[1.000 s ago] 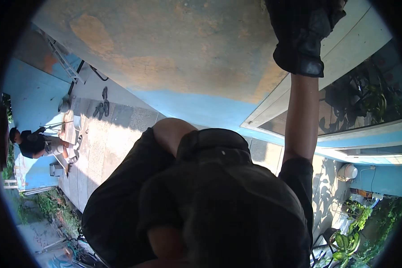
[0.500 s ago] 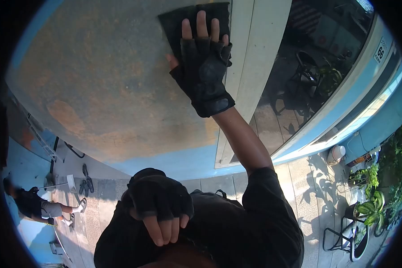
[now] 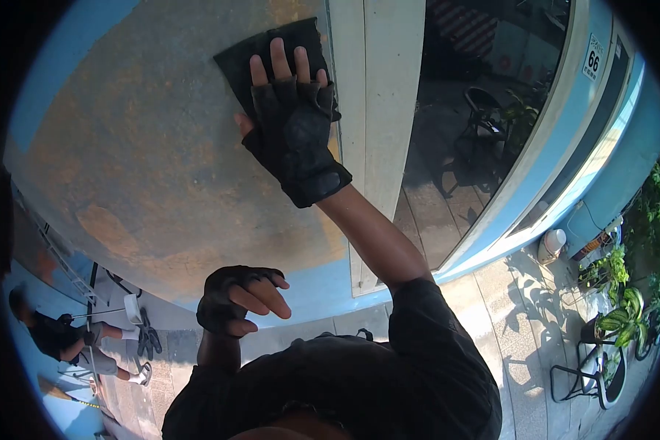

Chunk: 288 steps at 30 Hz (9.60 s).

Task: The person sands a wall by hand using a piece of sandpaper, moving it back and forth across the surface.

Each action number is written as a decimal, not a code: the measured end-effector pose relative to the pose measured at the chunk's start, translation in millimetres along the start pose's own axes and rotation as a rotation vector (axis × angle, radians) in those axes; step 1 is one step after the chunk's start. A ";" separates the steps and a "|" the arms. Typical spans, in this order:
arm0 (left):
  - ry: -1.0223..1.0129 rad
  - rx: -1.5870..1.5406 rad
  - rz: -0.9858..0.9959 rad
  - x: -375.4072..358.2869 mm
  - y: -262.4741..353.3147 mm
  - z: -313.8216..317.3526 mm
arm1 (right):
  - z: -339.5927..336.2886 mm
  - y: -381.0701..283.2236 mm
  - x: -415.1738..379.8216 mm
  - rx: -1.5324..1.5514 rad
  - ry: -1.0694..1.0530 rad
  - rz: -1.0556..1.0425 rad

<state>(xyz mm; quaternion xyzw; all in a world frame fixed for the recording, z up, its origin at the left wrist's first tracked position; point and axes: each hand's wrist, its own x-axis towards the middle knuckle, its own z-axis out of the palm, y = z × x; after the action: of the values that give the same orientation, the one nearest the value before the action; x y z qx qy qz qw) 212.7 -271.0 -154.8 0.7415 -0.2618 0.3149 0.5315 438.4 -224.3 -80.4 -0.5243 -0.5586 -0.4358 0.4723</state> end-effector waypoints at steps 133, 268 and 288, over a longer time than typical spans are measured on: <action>0.081 0.471 -0.362 -90.4 -51.0 -5.2 | 72.8 -68.8 -377.1 -0.065 0.030 0.684; -0.005 0.507 -0.287 -78.1 -59.6 1.4 | 82.9 -98.4 -406.8 0.156 0.039 1.083; 0.030 0.552 -0.252 -72.3 -44.5 11.5 | 89.9 -90.9 -362.6 0.147 0.096 0.845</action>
<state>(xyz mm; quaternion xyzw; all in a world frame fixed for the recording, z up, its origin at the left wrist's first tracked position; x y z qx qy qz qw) 199.0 -264.8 -239.1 0.8798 -0.0646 0.3167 0.3487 342.8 -205.6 -452.3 -0.6512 -0.3017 -0.1867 0.6709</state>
